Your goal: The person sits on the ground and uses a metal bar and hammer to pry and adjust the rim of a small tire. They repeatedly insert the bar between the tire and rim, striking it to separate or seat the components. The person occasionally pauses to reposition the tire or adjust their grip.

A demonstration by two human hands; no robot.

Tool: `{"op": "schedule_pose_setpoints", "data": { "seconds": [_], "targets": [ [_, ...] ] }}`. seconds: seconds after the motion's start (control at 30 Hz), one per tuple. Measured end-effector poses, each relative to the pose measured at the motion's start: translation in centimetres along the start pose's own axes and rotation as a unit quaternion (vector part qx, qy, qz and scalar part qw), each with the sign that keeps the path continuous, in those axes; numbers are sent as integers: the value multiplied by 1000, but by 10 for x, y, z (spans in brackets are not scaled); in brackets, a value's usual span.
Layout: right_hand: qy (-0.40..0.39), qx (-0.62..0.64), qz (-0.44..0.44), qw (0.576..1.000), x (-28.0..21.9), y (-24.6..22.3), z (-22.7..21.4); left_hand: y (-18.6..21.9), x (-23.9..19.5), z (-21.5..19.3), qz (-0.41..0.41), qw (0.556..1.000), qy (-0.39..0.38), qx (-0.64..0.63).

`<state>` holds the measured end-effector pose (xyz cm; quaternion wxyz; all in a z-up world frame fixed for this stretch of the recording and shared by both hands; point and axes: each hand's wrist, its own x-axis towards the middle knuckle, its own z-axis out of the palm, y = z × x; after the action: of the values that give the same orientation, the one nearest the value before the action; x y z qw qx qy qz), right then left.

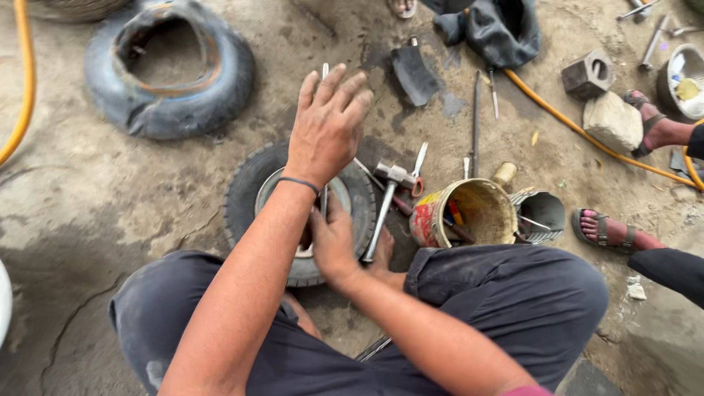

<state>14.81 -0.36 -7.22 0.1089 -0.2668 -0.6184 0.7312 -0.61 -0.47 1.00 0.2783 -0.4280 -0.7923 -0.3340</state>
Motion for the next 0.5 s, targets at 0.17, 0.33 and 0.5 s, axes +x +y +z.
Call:
{"op": "schedule_pose_setpoints", "data": {
  "seconds": [0.17,0.33,0.5],
  "targets": [
    [-44,-330,-313,890,14,-47,-50,-22,-23,-31,-101,992,55,-56],
    [-116,-646,-614,438,59,-131,-37,-64,-52,-52,-173,979,103,-44],
    [-378,-787,-360,328,83,-138,25,-61,-57,-58,-200,975,85,-41]
  ]
}}
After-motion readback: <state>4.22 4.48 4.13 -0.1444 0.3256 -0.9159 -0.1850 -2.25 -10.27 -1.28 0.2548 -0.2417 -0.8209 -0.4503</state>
